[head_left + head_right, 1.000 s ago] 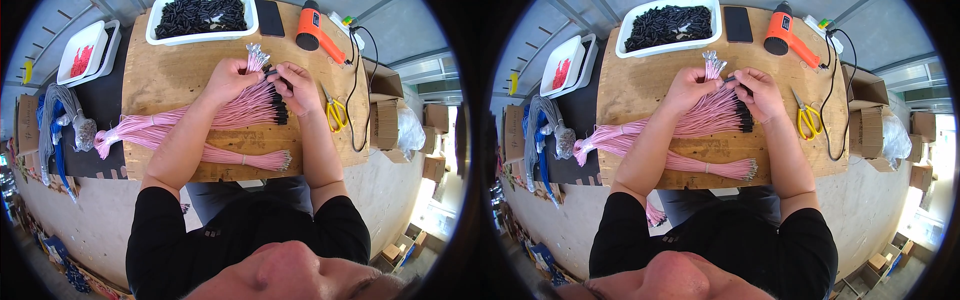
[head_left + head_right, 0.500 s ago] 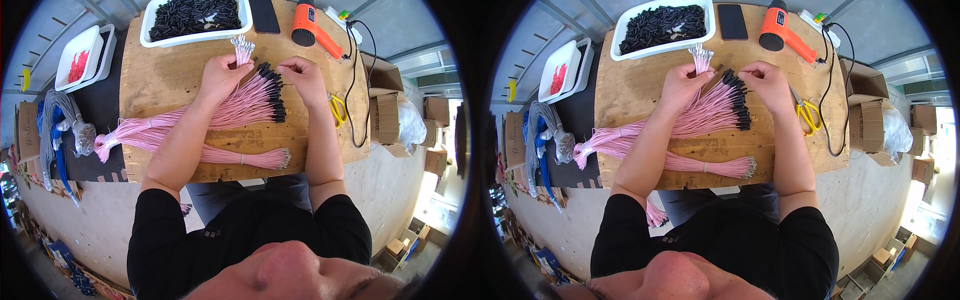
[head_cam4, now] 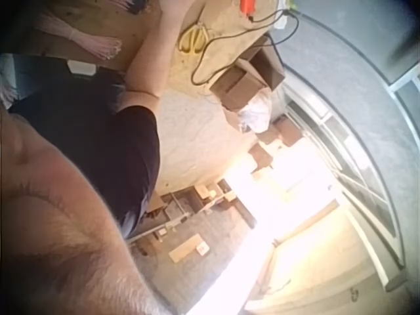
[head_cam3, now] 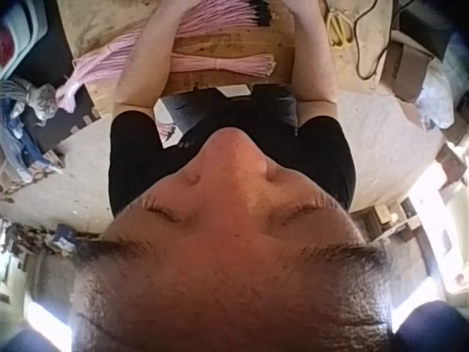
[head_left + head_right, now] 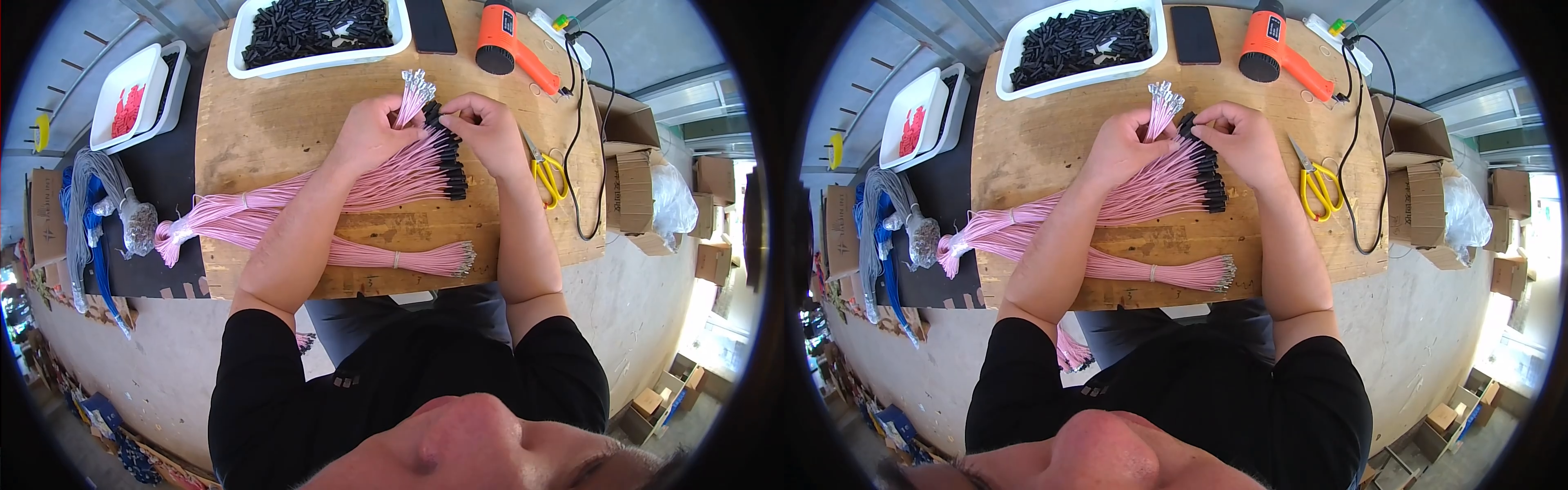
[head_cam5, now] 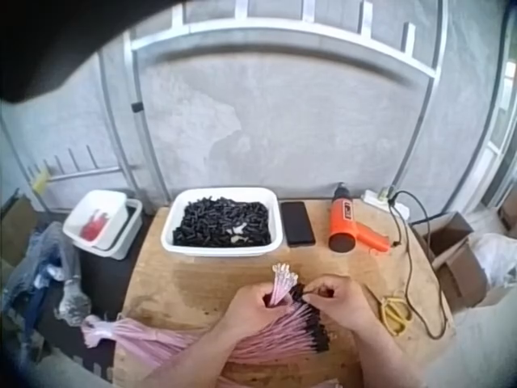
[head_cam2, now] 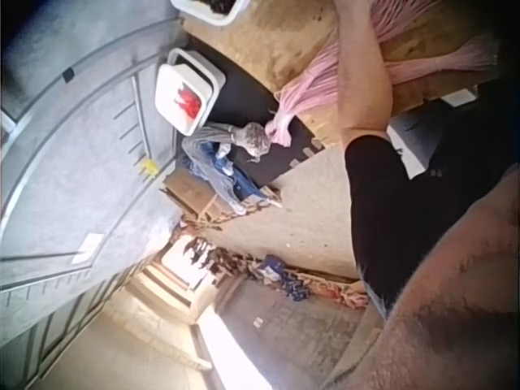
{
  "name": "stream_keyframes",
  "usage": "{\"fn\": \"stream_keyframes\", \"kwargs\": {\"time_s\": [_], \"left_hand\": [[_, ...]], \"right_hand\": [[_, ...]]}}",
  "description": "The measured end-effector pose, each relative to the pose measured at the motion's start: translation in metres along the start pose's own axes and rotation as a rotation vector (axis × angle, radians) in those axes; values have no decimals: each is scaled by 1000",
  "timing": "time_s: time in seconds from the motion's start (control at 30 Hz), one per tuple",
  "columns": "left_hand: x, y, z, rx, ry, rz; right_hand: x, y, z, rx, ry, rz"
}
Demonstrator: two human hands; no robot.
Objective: Attaching small black components to the ends of bundles of striped wires at a workbench.
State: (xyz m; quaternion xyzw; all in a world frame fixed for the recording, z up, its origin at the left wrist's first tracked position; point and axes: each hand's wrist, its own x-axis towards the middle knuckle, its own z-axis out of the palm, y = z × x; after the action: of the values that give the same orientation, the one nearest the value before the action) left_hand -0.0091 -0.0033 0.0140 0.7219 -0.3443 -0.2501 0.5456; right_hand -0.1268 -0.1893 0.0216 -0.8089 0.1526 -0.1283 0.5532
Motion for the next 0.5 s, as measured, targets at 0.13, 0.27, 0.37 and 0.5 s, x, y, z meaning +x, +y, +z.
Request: {"fn": "stream_keyframes", "kwargs": {"time_s": [0.13, 0.27, 0.37, 0.5], "left_hand": [[-1, 1, 2, 29, 3, 18], [-2, 4, 1, -19, 16, 11], [1, -4, 0, -86, 14, -5], [3, -10, 0, -158, -9, -25]], "right_hand": [[-3, -6, 10, 164, 8, -72], [-6, -11, 13, 115, 31, -98], [-7, -13, 11, 56, 32, -142], [-9, -14, 12, 36, 45, -123]]}}
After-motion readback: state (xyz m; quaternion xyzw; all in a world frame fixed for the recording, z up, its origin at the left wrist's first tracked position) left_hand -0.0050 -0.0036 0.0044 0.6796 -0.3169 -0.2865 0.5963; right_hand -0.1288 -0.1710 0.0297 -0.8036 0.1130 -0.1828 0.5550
